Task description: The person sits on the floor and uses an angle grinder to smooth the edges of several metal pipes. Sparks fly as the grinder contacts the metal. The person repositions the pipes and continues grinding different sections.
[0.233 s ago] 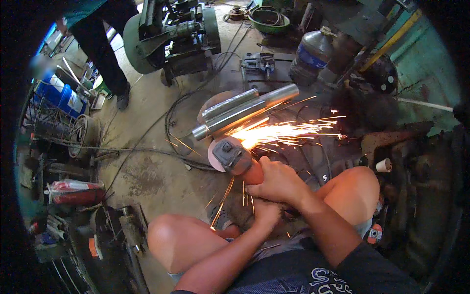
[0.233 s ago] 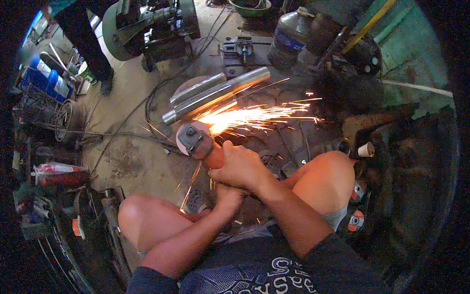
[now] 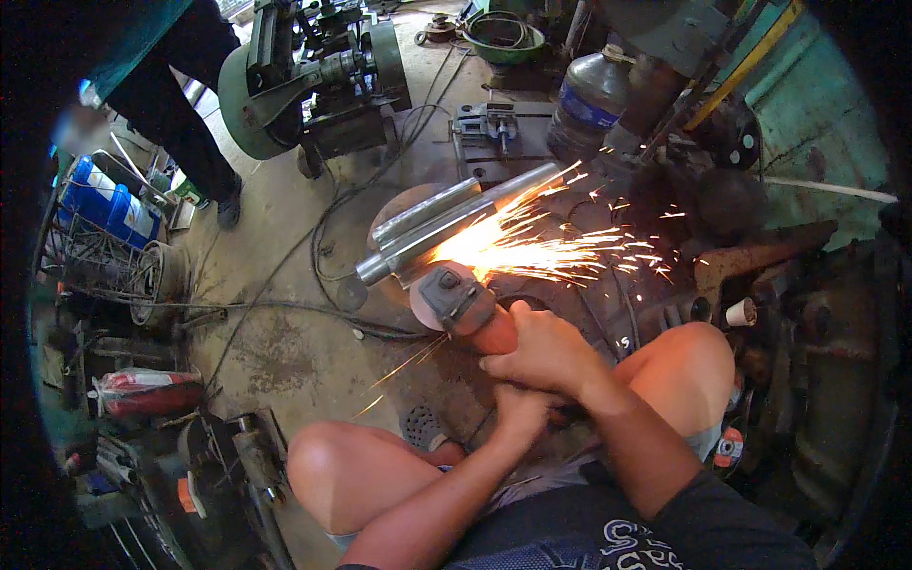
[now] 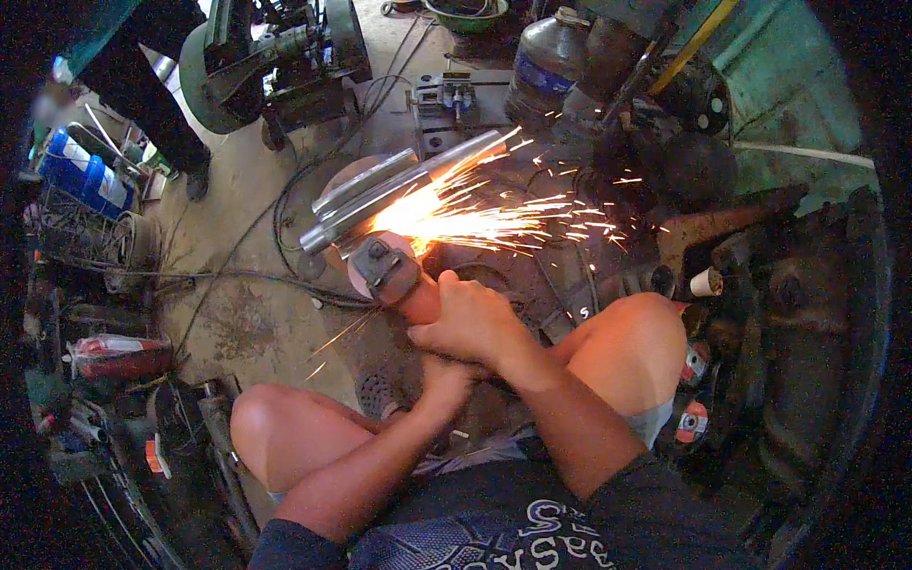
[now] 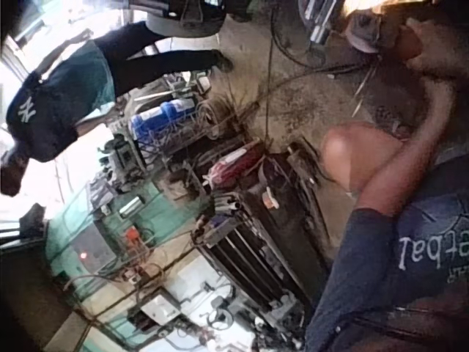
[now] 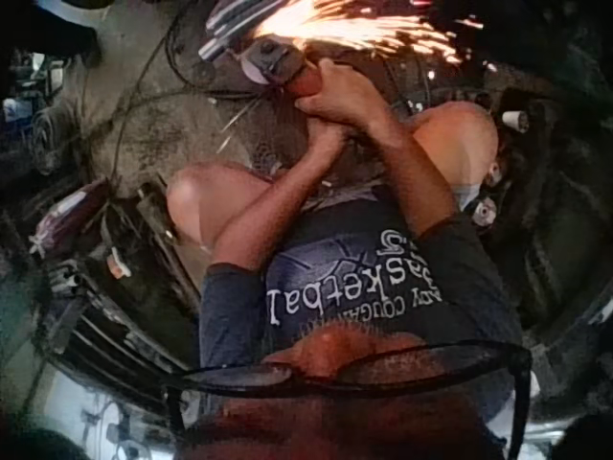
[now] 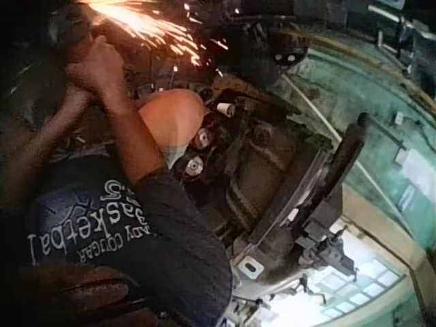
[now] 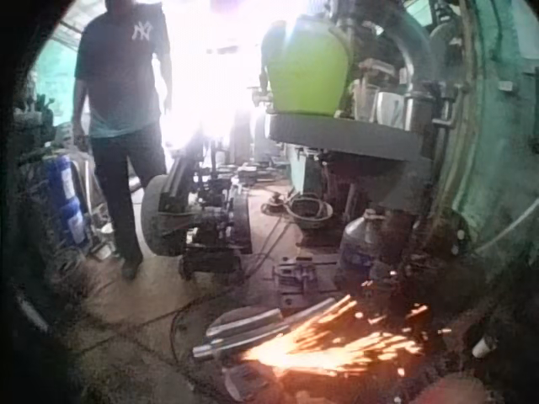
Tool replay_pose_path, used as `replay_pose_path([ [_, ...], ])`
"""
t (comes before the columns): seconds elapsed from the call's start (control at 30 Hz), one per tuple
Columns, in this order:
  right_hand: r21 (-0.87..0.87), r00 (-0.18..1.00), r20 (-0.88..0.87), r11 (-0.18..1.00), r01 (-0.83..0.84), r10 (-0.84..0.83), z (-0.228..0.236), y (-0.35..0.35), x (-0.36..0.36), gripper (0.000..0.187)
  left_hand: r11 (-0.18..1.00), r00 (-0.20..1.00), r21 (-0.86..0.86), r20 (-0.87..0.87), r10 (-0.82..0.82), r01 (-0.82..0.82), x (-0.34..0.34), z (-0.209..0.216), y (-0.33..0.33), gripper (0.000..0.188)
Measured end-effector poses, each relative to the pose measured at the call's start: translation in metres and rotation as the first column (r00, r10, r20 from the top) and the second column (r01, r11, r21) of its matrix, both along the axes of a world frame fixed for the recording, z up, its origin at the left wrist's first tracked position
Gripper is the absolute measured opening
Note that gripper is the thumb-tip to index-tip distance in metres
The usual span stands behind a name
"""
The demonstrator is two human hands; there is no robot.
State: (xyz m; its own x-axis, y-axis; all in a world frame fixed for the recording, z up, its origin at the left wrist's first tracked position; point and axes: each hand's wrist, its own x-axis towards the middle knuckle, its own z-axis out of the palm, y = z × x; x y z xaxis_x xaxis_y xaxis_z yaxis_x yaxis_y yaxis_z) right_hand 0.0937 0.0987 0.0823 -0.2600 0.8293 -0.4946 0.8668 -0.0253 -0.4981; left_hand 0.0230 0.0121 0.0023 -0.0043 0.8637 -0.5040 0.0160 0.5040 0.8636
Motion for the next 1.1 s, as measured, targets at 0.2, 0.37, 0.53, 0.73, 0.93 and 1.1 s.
replay_pose_path([
  [0.2,-0.013,0.994,0.042,0.995,0.098,-0.098,-0.003,0.01,0.027,0.076,0.988,0.996,0.152,0.09,0.005,-0.019,0.026,-0.011,0.011,0.065],
  [0.37,0.005,0.981,-0.031,0.981,0.193,-0.193,-0.003,0.016,0.052,0.074,0.984,0.986,0.101,0.072,-0.153,0.145,0.039,-0.01,0.024,0.069],
  [0.53,0.005,0.973,-0.026,0.974,0.228,-0.228,-0.004,0.02,0.062,0.071,0.997,0.964,0.033,0.256,-0.075,0.069,0.049,-0.008,0.034,0.076],
  [0.73,0.018,0.981,-0.064,0.983,0.184,-0.183,-0.007,0.014,0.048,0.07,0.996,0.987,0.058,0.141,-0.073,0.066,0.036,-0.001,0.024,0.068],
  [0.93,-0.029,0.994,0.017,0.994,0.109,-0.108,-0.008,0.007,0.021,0.072,0.994,0.994,0.106,0.108,0.02,-0.031,0.02,-0.003,0.007,0.058],
  [1.1,-0.03,0.999,0.033,0.999,0.04,-0.039,-0.005,0.002,-0.004,0.072,0.993,0.986,0.052,0.131,0.103,-0.11,0.005,-0.007,-0.002,0.057],
])
